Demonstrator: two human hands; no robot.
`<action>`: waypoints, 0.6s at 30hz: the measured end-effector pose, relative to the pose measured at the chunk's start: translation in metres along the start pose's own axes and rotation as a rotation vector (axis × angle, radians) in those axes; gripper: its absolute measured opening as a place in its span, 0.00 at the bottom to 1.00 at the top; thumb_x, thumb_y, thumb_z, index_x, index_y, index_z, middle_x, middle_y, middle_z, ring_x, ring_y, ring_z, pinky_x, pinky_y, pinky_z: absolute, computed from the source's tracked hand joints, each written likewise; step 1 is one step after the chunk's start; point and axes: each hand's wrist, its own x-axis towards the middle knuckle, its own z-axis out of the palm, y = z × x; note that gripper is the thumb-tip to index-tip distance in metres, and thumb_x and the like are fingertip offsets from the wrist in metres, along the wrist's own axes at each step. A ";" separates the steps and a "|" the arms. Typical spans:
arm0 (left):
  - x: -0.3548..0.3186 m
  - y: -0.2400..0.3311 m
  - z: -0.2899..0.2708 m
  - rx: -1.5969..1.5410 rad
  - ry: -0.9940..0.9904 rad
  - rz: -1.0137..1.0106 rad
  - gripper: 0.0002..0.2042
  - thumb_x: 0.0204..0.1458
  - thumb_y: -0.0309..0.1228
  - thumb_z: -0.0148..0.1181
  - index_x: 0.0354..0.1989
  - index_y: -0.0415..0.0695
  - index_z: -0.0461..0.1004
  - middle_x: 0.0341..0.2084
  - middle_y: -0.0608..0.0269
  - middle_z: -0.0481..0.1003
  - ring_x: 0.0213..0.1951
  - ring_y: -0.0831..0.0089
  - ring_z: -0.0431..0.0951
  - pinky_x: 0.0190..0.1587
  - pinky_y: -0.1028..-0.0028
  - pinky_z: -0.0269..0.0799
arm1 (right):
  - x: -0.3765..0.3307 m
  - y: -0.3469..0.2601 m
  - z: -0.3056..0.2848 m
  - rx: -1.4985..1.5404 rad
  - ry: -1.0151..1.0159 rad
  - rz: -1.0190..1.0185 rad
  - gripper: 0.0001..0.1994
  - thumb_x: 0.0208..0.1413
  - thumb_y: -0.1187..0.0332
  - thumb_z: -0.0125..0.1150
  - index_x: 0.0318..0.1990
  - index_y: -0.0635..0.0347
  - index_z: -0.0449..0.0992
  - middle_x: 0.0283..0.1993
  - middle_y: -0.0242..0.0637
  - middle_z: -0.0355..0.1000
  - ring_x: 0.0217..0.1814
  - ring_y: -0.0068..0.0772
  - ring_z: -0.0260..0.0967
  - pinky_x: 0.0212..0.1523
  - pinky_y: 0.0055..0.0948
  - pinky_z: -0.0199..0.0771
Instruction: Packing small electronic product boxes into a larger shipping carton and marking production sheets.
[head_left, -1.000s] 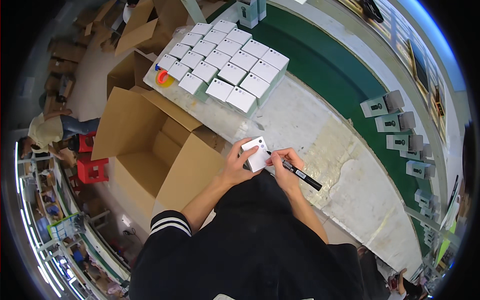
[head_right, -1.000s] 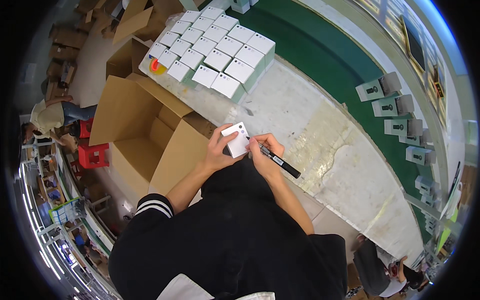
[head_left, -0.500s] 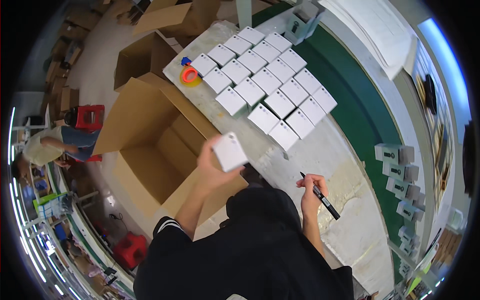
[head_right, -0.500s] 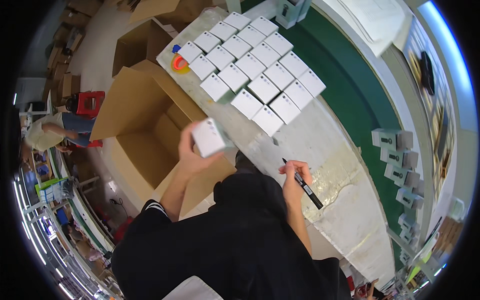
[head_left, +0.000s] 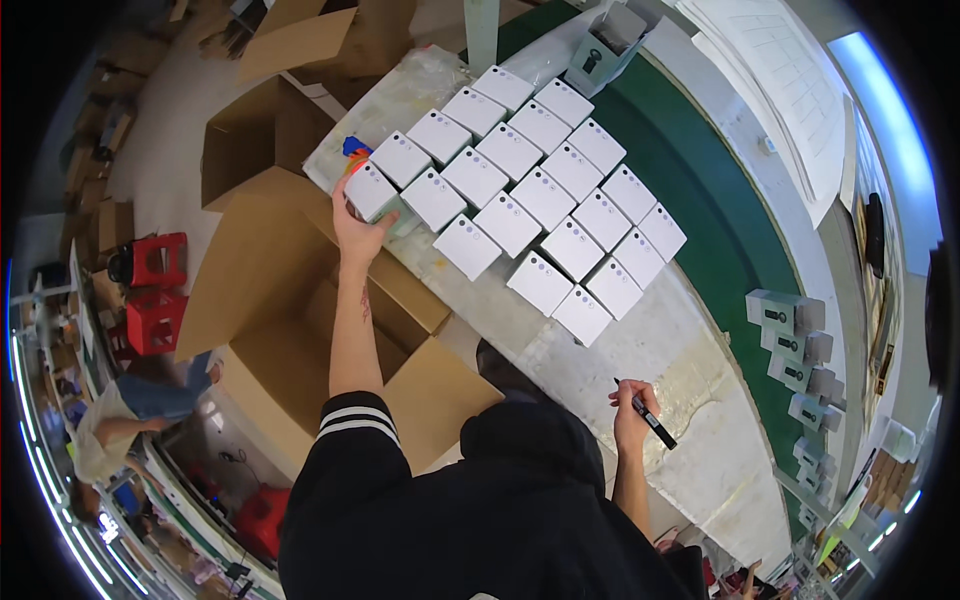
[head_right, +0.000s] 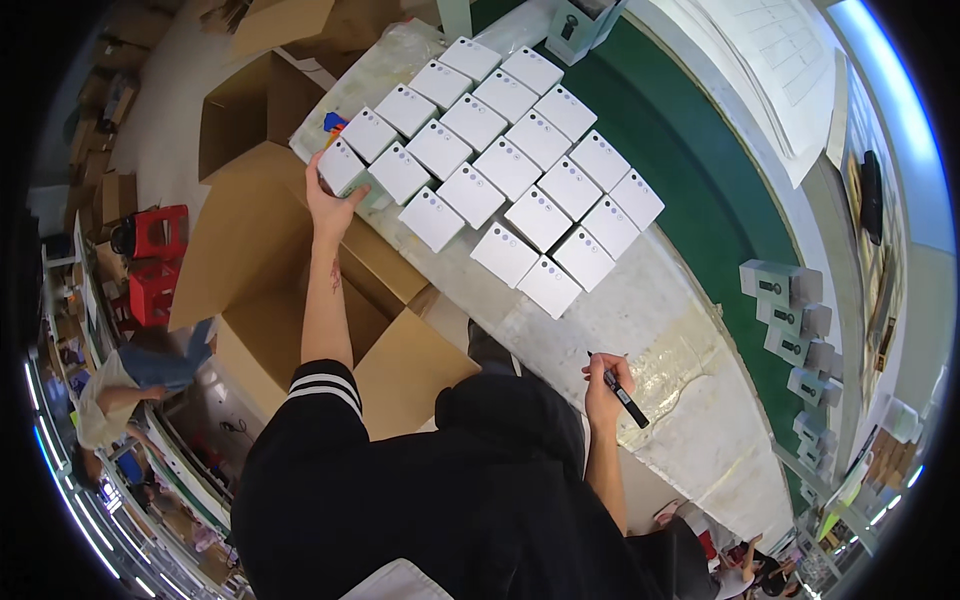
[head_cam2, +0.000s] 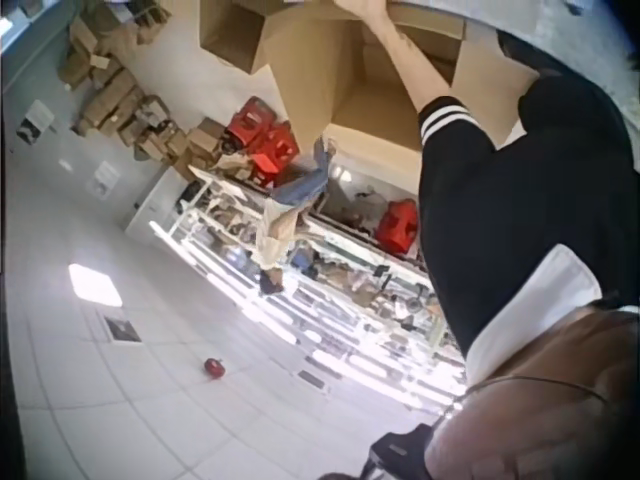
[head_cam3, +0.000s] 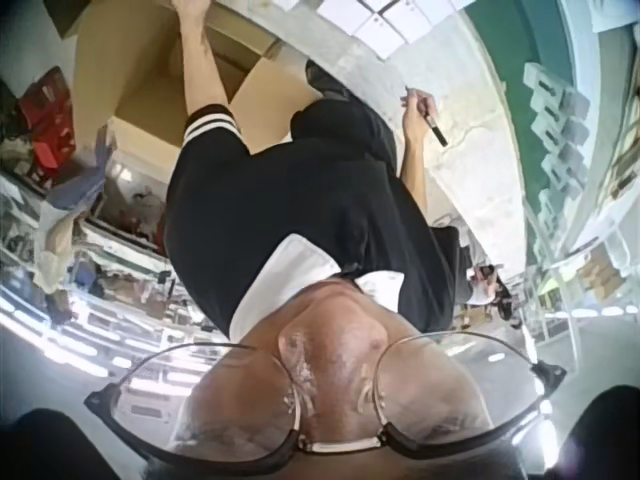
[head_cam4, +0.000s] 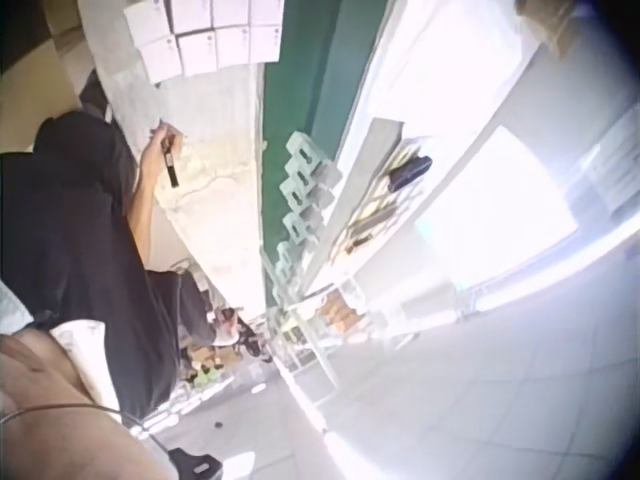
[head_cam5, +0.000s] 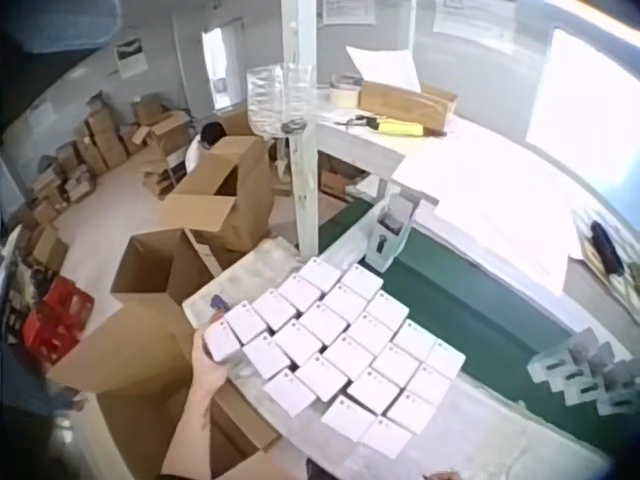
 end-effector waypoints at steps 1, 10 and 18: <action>0.001 0.003 0.002 0.007 -0.006 -0.043 0.42 0.28 0.12 0.69 0.57 0.41 0.55 0.49 0.58 0.66 0.53 0.68 0.67 0.56 0.70 0.62 | -0.001 0.004 -0.003 0.003 0.014 0.007 0.06 0.55 0.72 0.56 0.32 0.67 0.71 0.22 0.35 0.71 0.24 0.24 0.70 0.25 0.22 0.69; -0.011 0.000 0.005 0.075 0.030 -0.025 0.44 0.28 0.15 0.72 0.58 0.42 0.53 0.49 0.55 0.66 0.51 0.65 0.69 0.55 0.68 0.65 | -0.003 0.024 0.000 -0.038 -0.080 0.063 0.07 0.55 0.70 0.58 0.32 0.66 0.72 0.24 0.35 0.72 0.25 0.22 0.71 0.26 0.21 0.70; -0.088 -0.032 0.012 0.400 0.118 -0.193 0.50 0.35 0.19 0.68 0.66 0.36 0.37 0.61 0.42 0.55 0.61 0.56 0.60 0.62 0.67 0.57 | 0.001 0.042 -0.016 -0.165 -0.173 -0.065 0.07 0.52 0.71 0.62 0.35 0.63 0.73 0.22 0.31 0.72 0.24 0.16 0.67 0.25 0.18 0.65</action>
